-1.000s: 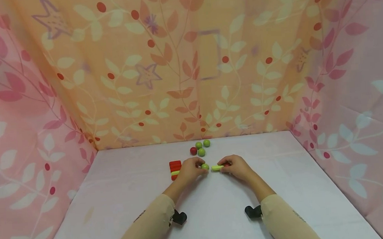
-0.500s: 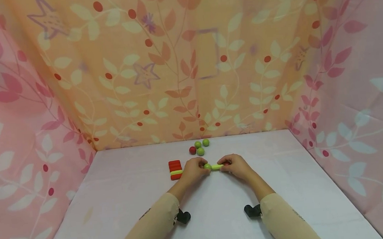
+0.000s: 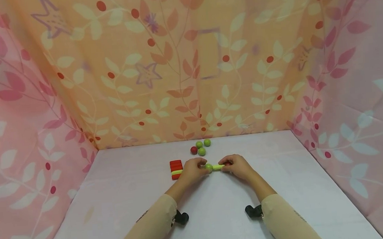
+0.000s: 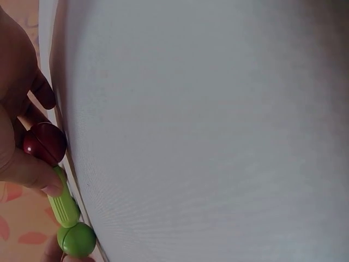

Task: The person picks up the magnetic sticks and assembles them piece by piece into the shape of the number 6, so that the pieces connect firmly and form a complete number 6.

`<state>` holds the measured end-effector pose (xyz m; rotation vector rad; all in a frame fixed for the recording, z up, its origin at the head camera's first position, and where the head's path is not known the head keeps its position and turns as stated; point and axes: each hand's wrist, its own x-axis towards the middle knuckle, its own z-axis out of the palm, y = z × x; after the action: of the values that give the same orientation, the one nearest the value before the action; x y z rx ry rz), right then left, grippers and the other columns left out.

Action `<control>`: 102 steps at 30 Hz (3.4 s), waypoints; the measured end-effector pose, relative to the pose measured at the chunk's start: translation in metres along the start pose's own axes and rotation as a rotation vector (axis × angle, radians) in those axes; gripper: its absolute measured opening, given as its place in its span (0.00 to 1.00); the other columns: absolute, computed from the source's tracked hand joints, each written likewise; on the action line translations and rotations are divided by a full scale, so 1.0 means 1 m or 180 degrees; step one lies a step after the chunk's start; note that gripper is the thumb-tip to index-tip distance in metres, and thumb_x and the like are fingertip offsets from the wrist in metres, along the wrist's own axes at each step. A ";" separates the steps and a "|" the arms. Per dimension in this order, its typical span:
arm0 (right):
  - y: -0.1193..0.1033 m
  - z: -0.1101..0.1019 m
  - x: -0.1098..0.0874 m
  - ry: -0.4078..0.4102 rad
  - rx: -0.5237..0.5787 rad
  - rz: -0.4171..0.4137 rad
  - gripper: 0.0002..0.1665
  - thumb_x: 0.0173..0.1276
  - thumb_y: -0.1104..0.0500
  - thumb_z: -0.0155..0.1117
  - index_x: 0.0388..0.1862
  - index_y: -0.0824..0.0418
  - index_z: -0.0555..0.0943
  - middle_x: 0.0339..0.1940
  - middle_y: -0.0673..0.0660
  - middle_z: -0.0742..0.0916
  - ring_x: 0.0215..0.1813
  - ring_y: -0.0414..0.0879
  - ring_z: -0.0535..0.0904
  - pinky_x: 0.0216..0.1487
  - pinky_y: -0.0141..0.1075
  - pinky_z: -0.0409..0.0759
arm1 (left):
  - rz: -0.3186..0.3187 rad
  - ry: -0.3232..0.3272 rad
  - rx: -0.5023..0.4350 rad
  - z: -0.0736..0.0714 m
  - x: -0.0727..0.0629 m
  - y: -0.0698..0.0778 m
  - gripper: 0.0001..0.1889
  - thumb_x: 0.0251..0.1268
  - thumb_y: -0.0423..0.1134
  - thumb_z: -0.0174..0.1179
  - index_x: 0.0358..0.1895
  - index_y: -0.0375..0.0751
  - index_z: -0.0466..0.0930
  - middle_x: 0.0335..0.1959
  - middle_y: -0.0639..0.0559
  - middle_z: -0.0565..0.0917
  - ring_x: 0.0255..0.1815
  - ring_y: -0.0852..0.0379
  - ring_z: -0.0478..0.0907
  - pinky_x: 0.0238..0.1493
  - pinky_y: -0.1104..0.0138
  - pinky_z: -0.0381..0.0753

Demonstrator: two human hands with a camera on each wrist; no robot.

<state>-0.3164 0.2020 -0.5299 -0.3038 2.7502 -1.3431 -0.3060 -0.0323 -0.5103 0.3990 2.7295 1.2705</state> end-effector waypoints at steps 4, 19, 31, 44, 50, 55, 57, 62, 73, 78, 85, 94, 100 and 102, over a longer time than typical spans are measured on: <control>-0.001 0.000 -0.001 0.0000 -0.0006 -0.0001 0.11 0.52 0.53 0.72 0.36 0.43 0.84 0.37 0.42 0.83 0.41 0.43 0.73 0.43 0.38 0.71 | 0.0033 0.0022 -0.0029 -0.019 -0.014 0.000 0.20 0.51 0.45 0.67 0.49 0.48 0.79 0.45 0.55 0.81 0.48 0.54 0.73 0.45 0.62 0.76; 0.002 0.000 0.000 -0.0006 0.0001 -0.0023 0.11 0.51 0.53 0.72 0.35 0.42 0.84 0.37 0.42 0.83 0.41 0.43 0.73 0.44 0.39 0.71 | 0.0046 0.0268 0.0168 -0.076 -0.058 -0.041 0.18 0.48 0.45 0.70 0.44 0.49 0.81 0.40 0.56 0.80 0.45 0.52 0.73 0.43 0.62 0.75; 0.004 -0.004 0.000 -0.0037 0.0038 0.0001 0.12 0.50 0.52 0.72 0.36 0.43 0.84 0.37 0.43 0.83 0.42 0.44 0.73 0.45 0.38 0.70 | -0.0103 0.0161 0.0355 -0.075 -0.054 -0.067 0.17 0.46 0.41 0.71 0.43 0.50 0.82 0.40 0.58 0.79 0.42 0.54 0.71 0.44 0.63 0.75; -0.001 -0.002 0.000 -0.0049 0.0055 0.0004 0.11 0.51 0.54 0.72 0.35 0.43 0.84 0.36 0.44 0.83 0.40 0.44 0.73 0.42 0.38 0.71 | -0.0266 0.0112 0.0586 -0.075 -0.049 -0.069 0.15 0.46 0.41 0.70 0.40 0.56 0.82 0.41 0.60 0.77 0.45 0.55 0.69 0.46 0.61 0.74; -0.001 -0.001 0.000 -0.0004 0.0058 0.0026 0.11 0.51 0.54 0.72 0.34 0.42 0.84 0.37 0.44 0.82 0.41 0.44 0.73 0.43 0.38 0.71 | -0.0284 0.0131 0.0627 -0.074 -0.051 -0.067 0.14 0.46 0.42 0.71 0.39 0.57 0.81 0.39 0.59 0.77 0.42 0.55 0.69 0.42 0.63 0.74; 0.002 0.000 0.000 -0.0016 0.0070 0.0040 0.11 0.51 0.53 0.72 0.35 0.42 0.83 0.36 0.44 0.82 0.40 0.44 0.73 0.42 0.38 0.71 | -0.0354 0.0035 0.0583 -0.072 -0.052 -0.066 0.14 0.45 0.42 0.71 0.38 0.57 0.81 0.35 0.58 0.76 0.39 0.54 0.69 0.36 0.65 0.73; 0.003 0.001 0.001 -0.0021 0.0076 0.0050 0.11 0.51 0.53 0.72 0.34 0.42 0.83 0.36 0.44 0.82 0.40 0.44 0.73 0.43 0.38 0.71 | -0.0366 -0.0037 0.0593 -0.071 -0.054 -0.065 0.14 0.45 0.42 0.71 0.37 0.57 0.82 0.34 0.58 0.76 0.38 0.55 0.69 0.35 0.65 0.73; 0.004 0.001 0.001 -0.0038 0.0136 0.0053 0.11 0.51 0.54 0.72 0.34 0.42 0.84 0.37 0.43 0.83 0.41 0.44 0.73 0.44 0.38 0.71 | -0.0363 -0.0115 0.0698 -0.066 -0.057 -0.065 0.13 0.45 0.42 0.71 0.36 0.58 0.82 0.31 0.59 0.76 0.36 0.56 0.70 0.35 0.65 0.71; 0.002 0.002 -0.001 -0.0006 0.0088 0.0022 0.11 0.50 0.54 0.72 0.35 0.44 0.84 0.37 0.44 0.83 0.41 0.43 0.73 0.44 0.38 0.70 | -0.0397 -0.0057 0.0619 -0.064 -0.061 -0.065 0.12 0.45 0.45 0.71 0.36 0.58 0.82 0.32 0.60 0.77 0.38 0.57 0.70 0.37 0.64 0.72; 0.000 0.002 -0.002 -0.0012 0.0108 0.0022 0.12 0.51 0.54 0.72 0.35 0.44 0.84 0.39 0.44 0.82 0.43 0.43 0.73 0.47 0.38 0.70 | -0.0360 -0.0024 0.0571 -0.062 -0.062 -0.066 0.12 0.46 0.46 0.70 0.35 0.56 0.81 0.31 0.61 0.78 0.35 0.59 0.72 0.37 0.65 0.72; 0.000 0.001 -0.003 -0.0032 0.0210 0.0047 0.12 0.50 0.54 0.73 0.36 0.45 0.84 0.39 0.45 0.82 0.42 0.44 0.73 0.42 0.37 0.72 | -0.0303 -0.0047 0.0236 -0.056 -0.065 -0.056 0.13 0.46 0.46 0.70 0.37 0.54 0.82 0.33 0.59 0.79 0.34 0.58 0.73 0.32 0.66 0.74; 0.000 0.002 -0.003 -0.0027 0.0217 0.0041 0.11 0.50 0.54 0.73 0.35 0.44 0.84 0.39 0.45 0.82 0.43 0.44 0.73 0.45 0.39 0.70 | -0.0254 0.0057 0.0006 -0.042 -0.068 -0.036 0.10 0.47 0.46 0.69 0.35 0.53 0.83 0.30 0.61 0.79 0.33 0.57 0.73 0.28 0.66 0.74; 0.002 0.002 -0.003 -0.0007 0.0209 0.0037 0.12 0.50 0.54 0.73 0.35 0.44 0.84 0.39 0.45 0.82 0.42 0.44 0.73 0.44 0.38 0.71 | -0.0367 0.0137 -0.0129 -0.029 -0.066 -0.028 0.09 0.48 0.47 0.69 0.34 0.55 0.82 0.30 0.60 0.79 0.34 0.57 0.74 0.30 0.67 0.76; 0.003 0.002 -0.003 0.0001 0.0190 0.0027 0.12 0.50 0.54 0.73 0.35 0.43 0.84 0.39 0.44 0.82 0.42 0.43 0.73 0.44 0.38 0.71 | -0.0427 0.0146 -0.0225 -0.023 -0.065 -0.026 0.09 0.48 0.47 0.69 0.34 0.54 0.82 0.30 0.60 0.79 0.34 0.57 0.74 0.30 0.68 0.76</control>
<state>-0.3141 0.2029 -0.5334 -0.2882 2.7023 -1.4202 -0.2537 -0.0834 -0.5165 0.1789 2.6872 1.3515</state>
